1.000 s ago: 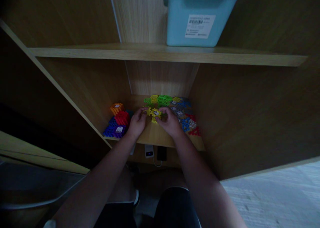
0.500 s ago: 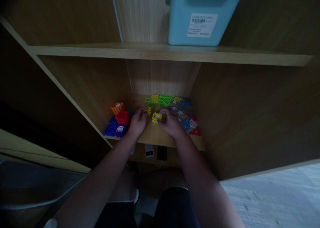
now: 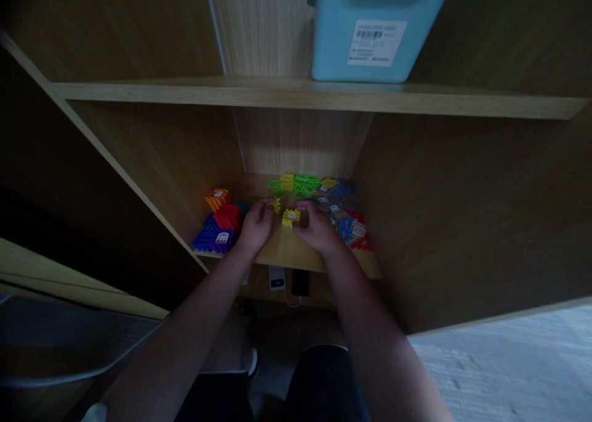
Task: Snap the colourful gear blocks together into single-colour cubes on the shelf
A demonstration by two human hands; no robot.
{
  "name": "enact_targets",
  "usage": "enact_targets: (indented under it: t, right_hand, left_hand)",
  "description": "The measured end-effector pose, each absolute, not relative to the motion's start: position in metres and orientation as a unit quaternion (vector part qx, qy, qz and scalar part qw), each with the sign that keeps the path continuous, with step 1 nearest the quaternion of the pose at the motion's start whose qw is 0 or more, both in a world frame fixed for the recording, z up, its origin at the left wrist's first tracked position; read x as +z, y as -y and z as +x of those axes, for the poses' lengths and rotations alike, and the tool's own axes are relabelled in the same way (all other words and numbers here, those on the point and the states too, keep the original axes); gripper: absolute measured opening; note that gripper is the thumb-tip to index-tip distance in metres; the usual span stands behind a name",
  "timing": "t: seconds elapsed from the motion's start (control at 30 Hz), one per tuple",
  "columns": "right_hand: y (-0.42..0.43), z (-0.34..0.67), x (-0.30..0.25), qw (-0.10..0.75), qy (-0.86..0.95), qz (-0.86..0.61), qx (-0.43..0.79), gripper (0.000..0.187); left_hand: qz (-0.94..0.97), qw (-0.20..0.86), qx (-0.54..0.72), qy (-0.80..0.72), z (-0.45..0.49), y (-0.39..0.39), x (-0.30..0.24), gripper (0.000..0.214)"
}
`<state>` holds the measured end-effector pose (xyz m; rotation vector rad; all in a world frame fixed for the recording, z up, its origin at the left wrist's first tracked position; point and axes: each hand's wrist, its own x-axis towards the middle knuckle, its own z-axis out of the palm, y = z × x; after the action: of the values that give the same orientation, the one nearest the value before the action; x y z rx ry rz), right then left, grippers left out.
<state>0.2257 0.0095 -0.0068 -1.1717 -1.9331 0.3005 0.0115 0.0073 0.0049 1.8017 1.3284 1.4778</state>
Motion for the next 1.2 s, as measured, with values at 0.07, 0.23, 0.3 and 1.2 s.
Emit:
enact_targets:
  t: [0.07,0.23,0.3,1.2]
  right_hand:
    - [-0.01,0.226,-0.007,0.415,0.772,-0.468,0.117,0.051]
    - [-0.009,0.226,-0.008,0.41,0.77,-0.475,0.118,0.052]
    - [-0.009,0.226,-0.008,0.406,0.771,-0.476,0.117,0.052]
    - [0.002,0.221,0.009,0.456,0.771,-0.439,0.071,0.038]
  left_hand:
    - [0.654,0.226,0.537,-0.483,0.012,-0.007,0.005,0.024]
    - [0.651,0.234,0.536,-0.484,0.012,-0.005,0.007,0.023]
    - [0.652,0.234,0.535,-0.484,0.011,-0.005,0.008,0.023]
    - [0.681,0.266,0.529,-0.431,0.009,-0.004,0.0,0.036]
